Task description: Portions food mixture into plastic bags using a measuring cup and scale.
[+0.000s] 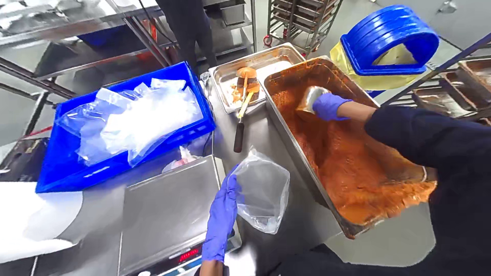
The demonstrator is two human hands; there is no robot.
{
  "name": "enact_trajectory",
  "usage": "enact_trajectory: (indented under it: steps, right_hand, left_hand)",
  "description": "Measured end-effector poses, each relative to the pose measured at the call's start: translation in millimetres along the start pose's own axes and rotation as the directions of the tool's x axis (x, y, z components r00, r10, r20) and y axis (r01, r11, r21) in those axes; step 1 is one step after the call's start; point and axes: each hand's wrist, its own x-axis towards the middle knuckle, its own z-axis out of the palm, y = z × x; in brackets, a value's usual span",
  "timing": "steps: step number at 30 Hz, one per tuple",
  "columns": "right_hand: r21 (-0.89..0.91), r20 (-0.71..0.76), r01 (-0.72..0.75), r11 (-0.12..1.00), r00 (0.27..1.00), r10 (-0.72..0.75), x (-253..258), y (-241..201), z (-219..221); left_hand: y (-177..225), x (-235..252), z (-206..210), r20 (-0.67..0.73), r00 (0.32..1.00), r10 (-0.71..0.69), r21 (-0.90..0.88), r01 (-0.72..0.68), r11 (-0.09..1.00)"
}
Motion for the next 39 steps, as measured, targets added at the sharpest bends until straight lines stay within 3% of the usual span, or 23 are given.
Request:
enact_trajectory:
  steps: [3, 6, 10, 15, 20, 23, 25, 27, 29, 31, 32, 36, 39]
  right_hand:
    - [-0.092, -0.079, 0.12, 0.988, 0.989, -0.128, 59.4, 10.2, 1.7]
    - [-0.088, -0.001, 0.232, 0.969, 0.973, -0.233, 68.8, -3.1, 17.0]
    - [0.074, 0.024, 0.293, 0.953, 0.955, -0.296, 26.9, -9.4, 44.5]
    - [0.184, 0.19, 0.356, 0.916, 0.902, -0.388, -52.0, -36.5, 82.1]
    - [0.248, 0.395, 0.297, 0.922, 0.838, -0.376, -113.1, -55.2, 102.8]
    - [0.444, 0.384, 0.061, 0.894, 0.889, -0.251, -130.7, -44.9, 105.1]
    - [0.608, 0.326, -0.071, 0.791, 0.93, -0.167, -145.0, -37.4, 101.4]
    - [0.763, 0.248, -0.179, 0.621, 0.968, -0.026, -167.1, -31.6, 107.1]
    - [0.921, 0.183, -0.229, 0.315, 0.968, 0.17, -191.2, -28.7, 121.0]
    - [0.99, 0.139, -0.137, -0.03, 0.935, 0.327, -209.7, -30.9, 136.3]
    - [0.987, 0.133, -0.086, -0.138, 0.914, 0.384, -216.3, -33.5, 138.9]
    - [0.974, 0.111, 0.041, -0.225, 0.777, 0.619, -227.8, -42.4, 129.1]
    - [0.904, 0.048, 0.251, -0.346, 0.745, 0.665, -226.0, -37.5, 125.4]
  left_hand:
    - [-1.5, 16.1, 7.9, 0.026, 1.0, -0.007, -0.076, 0.009, 0.997]
    - [1.9, 24.4, 16.8, 0.079, 0.996, -0.049, -0.251, 0.068, 0.966]
    - [-2.1, 27.9, 23.7, 0.216, 0.975, -0.053, -0.369, 0.132, 0.92]
    - [8.3, 22.4, 30.6, 0.333, 0.94, -0.078, -0.466, 0.236, 0.853]
    - [12.2, 14.0, 38.8, 0.331, 0.942, -0.044, -0.379, 0.176, 0.908]
    - [20.8, 7.5, 42.3, 0.345, 0.934, -0.096, -0.325, 0.215, 0.921]
    - [25.3, 5.0, 44.9, 0.367, 0.921, -0.129, -0.331, 0.259, 0.908]
    - [28.6, 1.6, 46.1, 0.394, 0.905, -0.161, -0.365, 0.314, 0.876]
    - [35.0, 0.1, 46.7, 0.421, 0.888, -0.185, -0.377, 0.357, 0.855]
    - [43.1, 1.4, 45.5, 0.471, 0.863, -0.184, -0.384, 0.388, 0.838]
    - [47.0, 2.4, 43.9, 0.501, 0.848, -0.175, -0.394, 0.403, 0.826]
    - [68.9, 3.6, 42.5, 0.569, 0.813, -0.127, -0.396, 0.405, 0.824]
    - [79.1, 5.2, 48.1, 0.561, 0.822, -0.092, -0.4, 0.367, 0.839]
